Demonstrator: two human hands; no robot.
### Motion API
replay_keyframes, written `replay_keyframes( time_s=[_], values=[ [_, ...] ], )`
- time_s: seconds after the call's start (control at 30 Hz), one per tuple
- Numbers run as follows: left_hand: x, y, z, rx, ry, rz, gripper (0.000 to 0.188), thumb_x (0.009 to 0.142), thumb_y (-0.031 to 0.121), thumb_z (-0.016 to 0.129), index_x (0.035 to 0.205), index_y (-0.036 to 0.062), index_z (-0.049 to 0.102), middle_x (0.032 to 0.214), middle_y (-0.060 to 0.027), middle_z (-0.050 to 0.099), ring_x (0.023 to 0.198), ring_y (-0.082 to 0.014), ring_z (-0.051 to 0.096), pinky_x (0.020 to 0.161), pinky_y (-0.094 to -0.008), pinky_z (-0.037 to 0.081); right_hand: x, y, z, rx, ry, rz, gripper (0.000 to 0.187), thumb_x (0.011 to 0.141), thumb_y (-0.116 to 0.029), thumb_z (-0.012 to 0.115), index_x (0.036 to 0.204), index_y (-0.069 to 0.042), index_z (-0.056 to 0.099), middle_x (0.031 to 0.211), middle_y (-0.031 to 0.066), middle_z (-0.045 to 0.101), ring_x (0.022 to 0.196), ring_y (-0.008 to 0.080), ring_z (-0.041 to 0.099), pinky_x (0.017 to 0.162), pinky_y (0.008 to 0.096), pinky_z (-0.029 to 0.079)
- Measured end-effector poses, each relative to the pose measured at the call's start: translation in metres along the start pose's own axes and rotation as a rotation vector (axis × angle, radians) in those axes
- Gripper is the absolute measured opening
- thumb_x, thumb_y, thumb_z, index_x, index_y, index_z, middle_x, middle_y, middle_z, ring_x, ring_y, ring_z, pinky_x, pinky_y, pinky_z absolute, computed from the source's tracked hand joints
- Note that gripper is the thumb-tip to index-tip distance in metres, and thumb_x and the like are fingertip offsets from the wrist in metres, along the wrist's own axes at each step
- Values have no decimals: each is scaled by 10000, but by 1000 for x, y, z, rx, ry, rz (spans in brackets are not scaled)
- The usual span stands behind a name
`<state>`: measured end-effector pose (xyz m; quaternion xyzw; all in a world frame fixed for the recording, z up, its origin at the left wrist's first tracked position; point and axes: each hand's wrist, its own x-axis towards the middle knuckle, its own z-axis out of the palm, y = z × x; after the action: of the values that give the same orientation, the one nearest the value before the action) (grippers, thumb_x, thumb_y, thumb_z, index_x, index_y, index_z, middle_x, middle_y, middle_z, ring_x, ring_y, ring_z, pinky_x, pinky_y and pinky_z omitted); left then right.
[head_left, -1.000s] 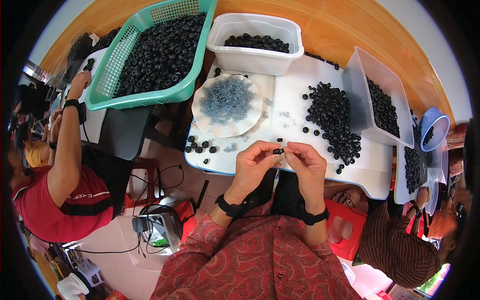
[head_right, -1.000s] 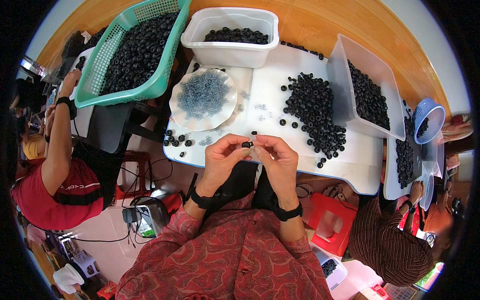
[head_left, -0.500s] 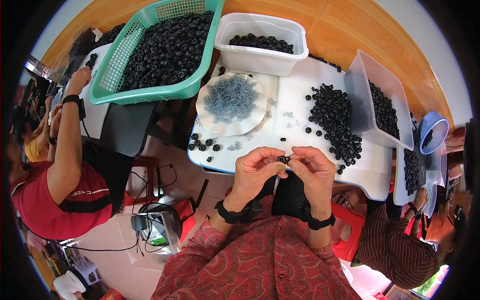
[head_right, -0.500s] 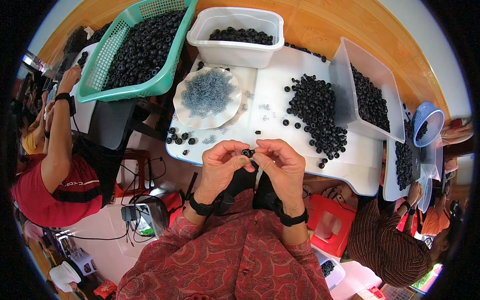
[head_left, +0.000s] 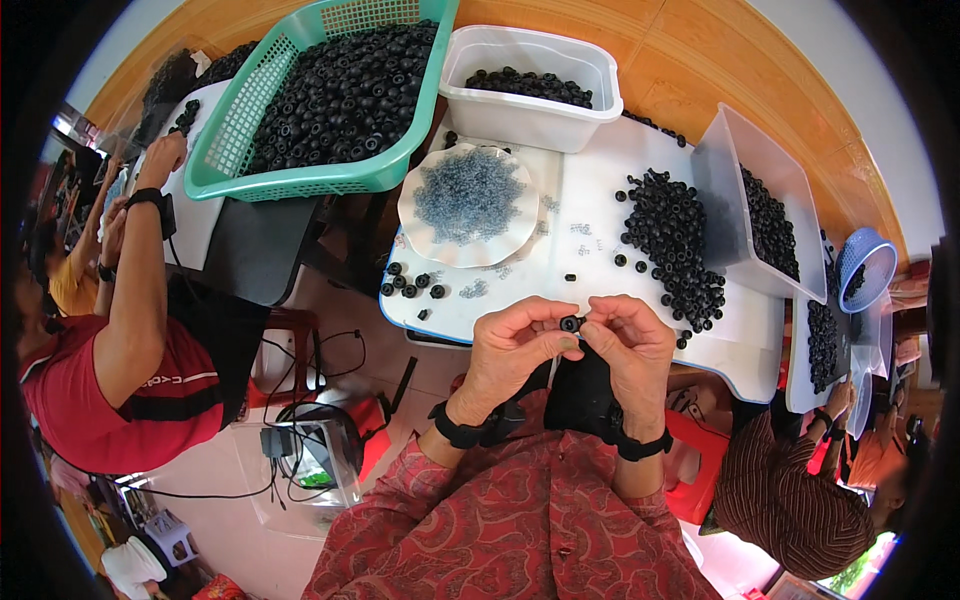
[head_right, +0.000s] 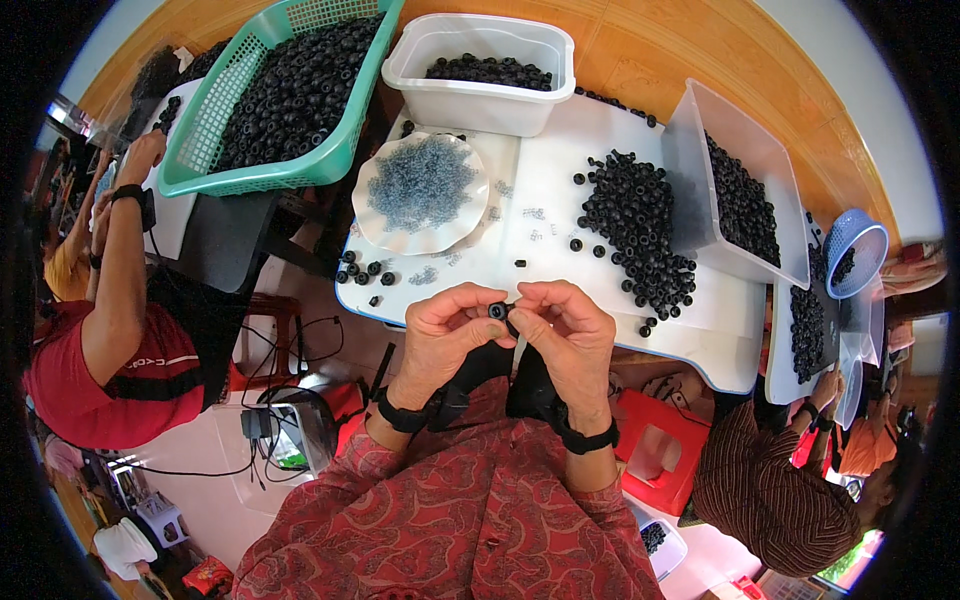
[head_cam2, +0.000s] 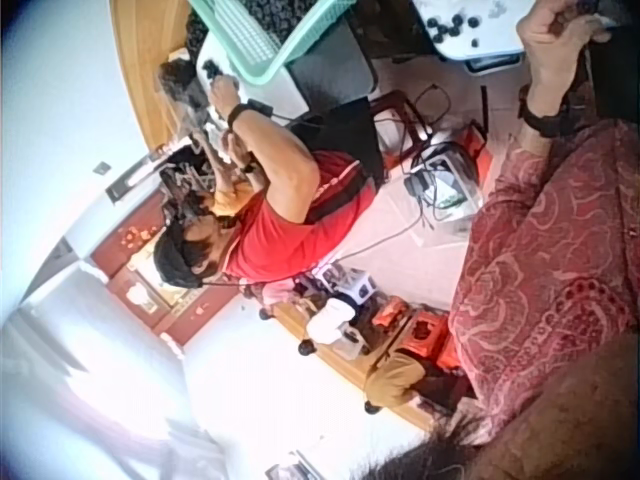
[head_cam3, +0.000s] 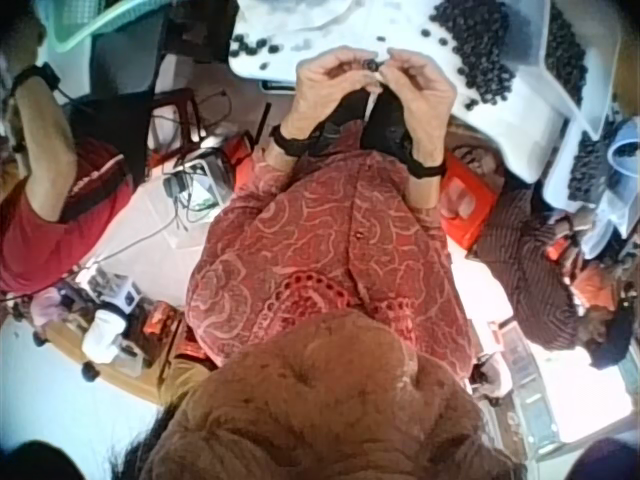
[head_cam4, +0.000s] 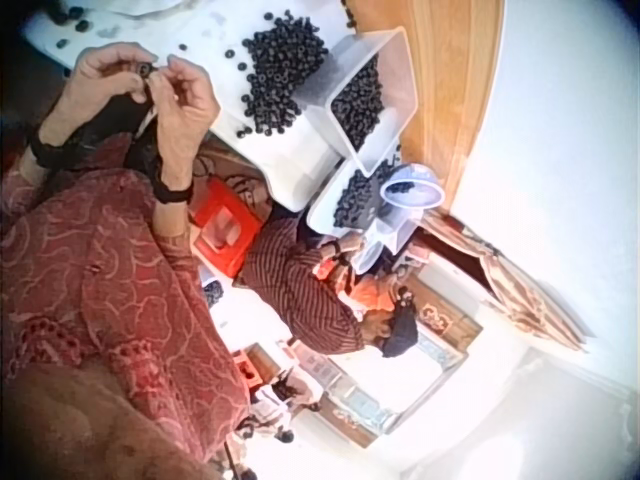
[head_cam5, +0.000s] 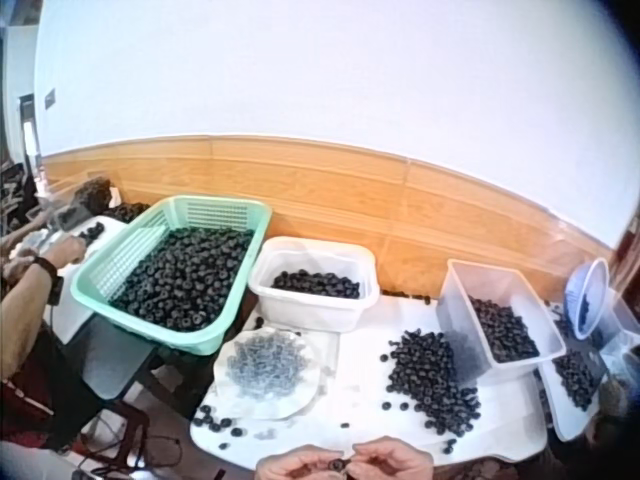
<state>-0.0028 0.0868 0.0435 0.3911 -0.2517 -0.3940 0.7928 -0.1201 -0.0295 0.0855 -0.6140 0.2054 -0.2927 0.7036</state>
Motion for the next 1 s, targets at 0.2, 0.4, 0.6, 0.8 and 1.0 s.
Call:
replay_keyframes(
  time_s=[0.2, 0.4, 0.6, 0.8, 1.0],
  values=[
    [-1, -1, -2, -37, -29, 19, 287, 899, -71, 674, 1185, -71, 648, 1014, -122, 682, 839, -213, 718, 775, -308, 620, -1, -2, 1, -8, -19, 1, 276, 859, 61, 733, 1126, 22, 674, 924, 37, 682, 846, 90, 634, 775, 226, 520],
    [-1, -3, -8, -118, -124, 6, 289, 945, -24, 639, 1230, -73, 635, 1088, -143, 665, 862, -215, 713, 767, -307, 611, -1, -1, 0, 44, -74, 6, 286, 846, 65, 742, 1118, 13, 672, 931, 33, 674, 859, 110, 652, 761, 249, 539],
    [-1, 3, -7, -119, -155, -54, 295, 999, 9, 569, 1287, -37, 614, 1092, -113, 662, 835, -174, 699, 762, -300, 594, -1, -4, 5, 41, -84, -3, 296, 835, 55, 758, 1109, 9, 658, 954, 36, 659, 845, 115, 651, 758, 258, 544],
    [1, 4, -13, -160, -136, -119, 305, 985, 19, 574, 1280, -56, 554, 1055, -131, 662, 816, -177, 679, 708, -315, 611, 0, -1, 6, -231, -82, -155, 343, 802, 35, 780, 1124, -13, 670, 1006, 56, 661, 864, 122, 640, 759, 267, 535],
    [4, 7, -18, -164, -134, -179, 223, 987, 44, 605, 1198, -8, 557, 1019, -89, 647, 755, -126, 667, 643, -274, 595, 1, -8, 11, -499, -112, -273, 374, 794, 1, 790, 1151, -45, 691, 1049, 78, 673, 895, 159, 648, 767, 283, 526]
  ],
)
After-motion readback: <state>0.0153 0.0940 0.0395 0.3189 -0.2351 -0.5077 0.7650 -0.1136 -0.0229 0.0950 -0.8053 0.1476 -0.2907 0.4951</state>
